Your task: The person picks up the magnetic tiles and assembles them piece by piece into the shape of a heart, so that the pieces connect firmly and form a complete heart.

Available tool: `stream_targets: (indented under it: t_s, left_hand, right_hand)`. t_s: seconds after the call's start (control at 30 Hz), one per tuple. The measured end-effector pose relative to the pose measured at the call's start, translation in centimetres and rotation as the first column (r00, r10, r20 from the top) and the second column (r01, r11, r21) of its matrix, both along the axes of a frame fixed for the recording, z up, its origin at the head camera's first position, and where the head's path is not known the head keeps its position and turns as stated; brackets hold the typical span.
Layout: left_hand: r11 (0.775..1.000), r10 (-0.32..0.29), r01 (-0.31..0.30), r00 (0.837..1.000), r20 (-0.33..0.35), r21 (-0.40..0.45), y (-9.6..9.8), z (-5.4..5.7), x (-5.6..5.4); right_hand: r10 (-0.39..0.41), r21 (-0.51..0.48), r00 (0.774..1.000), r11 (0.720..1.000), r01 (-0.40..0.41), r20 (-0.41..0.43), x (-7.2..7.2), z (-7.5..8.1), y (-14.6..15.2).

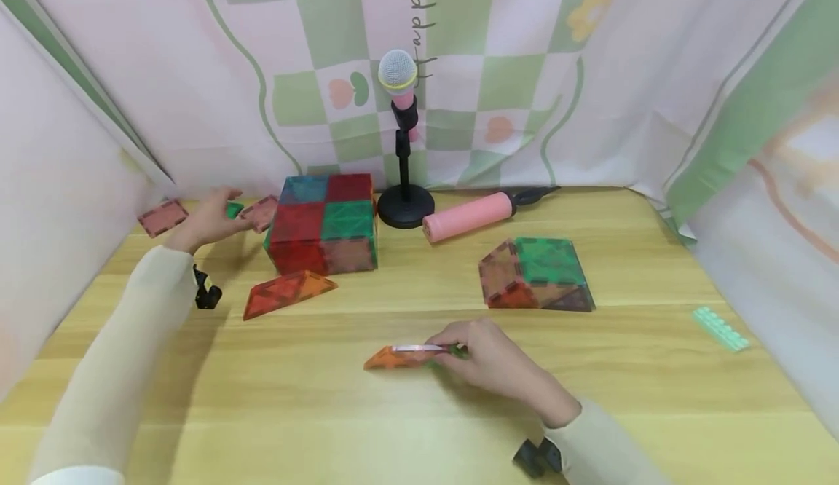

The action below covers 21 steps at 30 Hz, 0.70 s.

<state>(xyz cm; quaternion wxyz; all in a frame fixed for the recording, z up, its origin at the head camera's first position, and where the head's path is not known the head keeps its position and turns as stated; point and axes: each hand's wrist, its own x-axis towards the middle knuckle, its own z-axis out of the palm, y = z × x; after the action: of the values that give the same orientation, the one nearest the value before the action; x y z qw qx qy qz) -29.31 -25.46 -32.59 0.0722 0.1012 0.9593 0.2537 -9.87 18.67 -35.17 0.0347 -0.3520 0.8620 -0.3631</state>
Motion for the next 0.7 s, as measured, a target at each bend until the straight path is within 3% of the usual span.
stream_targets:
  t_s: [0.1,0.27,0.47,0.7]
  left_hand:
    - [0.999,-0.033,0.033,0.999,0.025,-0.001,-0.1,-0.9,-1.2]
    - [0.996,-0.092,0.092,0.994,0.059,-0.001,-0.6,-2.4,-2.1]
    - [0.992,-0.037,0.049,0.994,0.106,-0.115,-0.6,-3.0,-2.0]
    - [0.971,-0.033,0.054,0.995,0.092,-0.231,0.2,-3.6,-3.2]
  right_hand:
    - [0.009,-0.018,1.000,1.000,-0.009,0.005,0.0,-0.2,-0.1]
    - [0.023,-0.020,1.000,1.000,-0.023,0.006,0.3,-0.3,-0.2]
    - [0.032,-0.026,0.998,0.999,-0.031,0.046,0.4,-0.4,-0.3]
    - [0.003,-0.003,0.998,1.000,-0.003,0.061,0.2,-0.2,0.0]
